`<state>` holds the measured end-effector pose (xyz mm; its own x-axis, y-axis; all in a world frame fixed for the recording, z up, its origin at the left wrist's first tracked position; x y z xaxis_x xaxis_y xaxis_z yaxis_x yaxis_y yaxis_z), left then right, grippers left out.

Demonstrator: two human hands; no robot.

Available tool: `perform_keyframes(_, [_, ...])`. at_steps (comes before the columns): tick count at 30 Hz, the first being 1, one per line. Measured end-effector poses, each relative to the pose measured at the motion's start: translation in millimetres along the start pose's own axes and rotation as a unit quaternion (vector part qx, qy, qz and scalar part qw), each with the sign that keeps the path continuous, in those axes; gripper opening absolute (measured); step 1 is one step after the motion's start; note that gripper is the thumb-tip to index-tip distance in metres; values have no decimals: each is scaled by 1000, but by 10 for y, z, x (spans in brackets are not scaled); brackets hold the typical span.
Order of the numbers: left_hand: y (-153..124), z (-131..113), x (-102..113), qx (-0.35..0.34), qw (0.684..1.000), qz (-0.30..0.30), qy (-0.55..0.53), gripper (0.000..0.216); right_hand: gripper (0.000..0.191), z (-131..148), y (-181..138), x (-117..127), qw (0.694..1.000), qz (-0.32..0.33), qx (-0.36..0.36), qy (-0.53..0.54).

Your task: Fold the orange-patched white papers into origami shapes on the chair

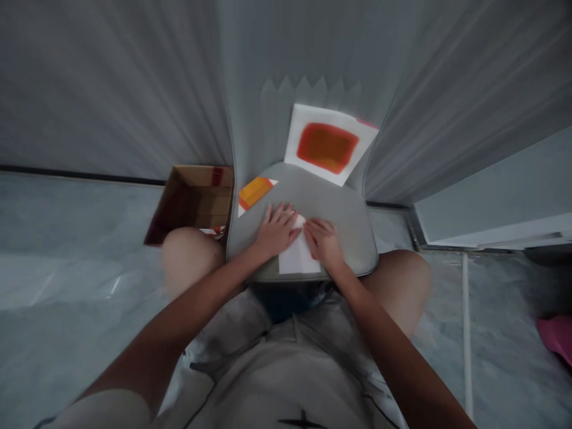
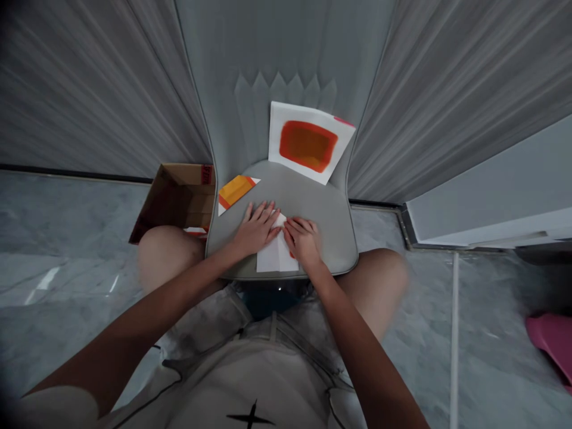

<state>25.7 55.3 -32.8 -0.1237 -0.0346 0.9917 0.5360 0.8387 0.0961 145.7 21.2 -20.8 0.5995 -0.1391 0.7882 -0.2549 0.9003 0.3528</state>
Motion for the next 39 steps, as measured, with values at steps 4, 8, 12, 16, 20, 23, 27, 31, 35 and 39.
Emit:
perform_keyframes(4, [2,-7,-3,-3,1000,-3,3,60,36,0,-30,-8,1000,-1,7,-8])
perform_keyframes(8, [-2,-7,-1,-7,1000,-12,5,61,36,-7,-26,-17,1000,-3,7,-5])
perform_keyframes(12, [2,-3,-2,-10,1000,-14,7,61,36,-9,-51,-25,1000,9,7,-28])
perform_keyframes(16, [4,2,-19,-15,1000,-4,4,62,34,-8,-114,11,999,18,11,-33])
perform_keyframes(20, [2,22,-16,-10,1000,-4,-2,61,37,-52,-66,103,1000,7,-13,9])
perform_keyframes(23, [-1,17,1,-15,1000,-14,-9,61,43,-154,106,158,997,0,-67,39])
perform_keyframes(27, [-2,27,17,-11,999,-29,-18,61,26,-376,414,101,982,28,-174,63])
perform_keyframes(31, [-9,27,14,-10,998,-41,-39,61,16,-565,574,-45,956,105,-262,83])
perform_keyframes(35, [-2,85,50,-10,993,-61,-97,61,20,-528,583,-103,926,166,-271,203])
perform_keyframes(39, [29,330,222,28,964,-104,-243,50,26,-342,557,-33,890,196,-259,320])
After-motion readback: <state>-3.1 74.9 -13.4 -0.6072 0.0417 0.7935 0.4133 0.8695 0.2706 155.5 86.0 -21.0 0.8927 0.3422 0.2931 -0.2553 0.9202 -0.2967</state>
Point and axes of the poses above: each hand's wrist, its own y-axis towards the middle knuckle, its own x-axis out of the back of the hand, z = x × y, the point moved 10 cm from there along y, towards the middle knuckle, and after that the axes turned 8 degrees about y, right-handed, at the moved point
